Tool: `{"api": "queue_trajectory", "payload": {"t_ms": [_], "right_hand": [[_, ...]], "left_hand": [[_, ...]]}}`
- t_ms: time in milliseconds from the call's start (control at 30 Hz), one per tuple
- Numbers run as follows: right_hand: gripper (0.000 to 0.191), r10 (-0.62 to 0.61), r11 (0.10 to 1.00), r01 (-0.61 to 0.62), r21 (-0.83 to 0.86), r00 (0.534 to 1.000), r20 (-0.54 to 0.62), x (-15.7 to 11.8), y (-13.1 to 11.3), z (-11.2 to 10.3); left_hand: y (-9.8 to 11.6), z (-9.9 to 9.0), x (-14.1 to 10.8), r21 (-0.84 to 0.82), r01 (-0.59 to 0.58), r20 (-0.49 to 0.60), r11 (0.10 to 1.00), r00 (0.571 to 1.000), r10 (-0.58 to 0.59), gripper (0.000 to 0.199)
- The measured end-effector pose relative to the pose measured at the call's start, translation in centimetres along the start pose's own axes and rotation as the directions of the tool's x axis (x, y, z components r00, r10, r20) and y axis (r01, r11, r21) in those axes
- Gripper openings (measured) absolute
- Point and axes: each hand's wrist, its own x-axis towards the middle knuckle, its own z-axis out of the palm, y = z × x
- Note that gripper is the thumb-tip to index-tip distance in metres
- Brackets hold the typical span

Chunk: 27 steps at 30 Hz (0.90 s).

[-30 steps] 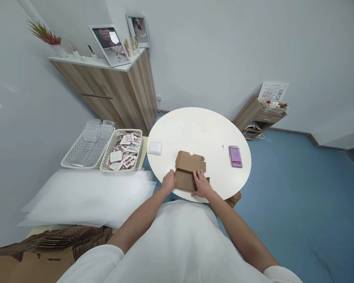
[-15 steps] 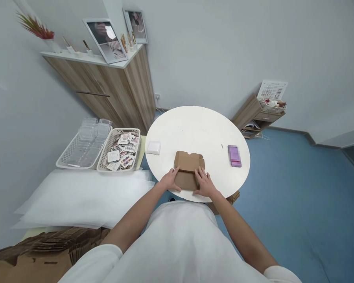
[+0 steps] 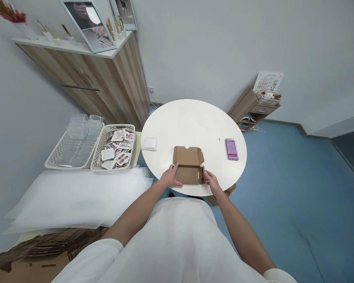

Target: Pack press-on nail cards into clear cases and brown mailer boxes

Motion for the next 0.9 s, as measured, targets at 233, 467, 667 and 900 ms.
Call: {"api": "queue_trajectory", "payload": {"t_ms": [233, 467, 667, 900], "right_hand": [[0.039, 0.055, 0.987, -0.055, -0.148, 0.998, -0.003, 1.1, -1.9, 1.6], [0.017, 0.087, 0.915, -0.102, -0.390, 0.995, -0.056, 1.5, -1.4, 1.9], [0.015, 0.081, 0.893, -0.097, -0.440, 0.995, -0.054, 1.3, -1.1, 1.7], [0.019, 0.104, 0.905, -0.126, -0.407, 0.992, -0.074, 1.3, -0.7, 0.8]], "left_hand": [[0.4, 0.3, -0.1, -0.014, 0.032, -0.001, 0.999, 0.999, -0.032, 0.116], [0.7, 0.7, -0.2, -0.010, 0.012, -0.017, 1.000, 1.000, -0.012, 0.115], [1.1, 1.2, -0.2, 0.018, 0.001, -0.008, 1.000, 1.000, -0.001, 0.115], [1.8, 1.9, -0.6, -0.064, 0.001, -0.026, 0.998, 1.000, -0.002, 0.111]]}}
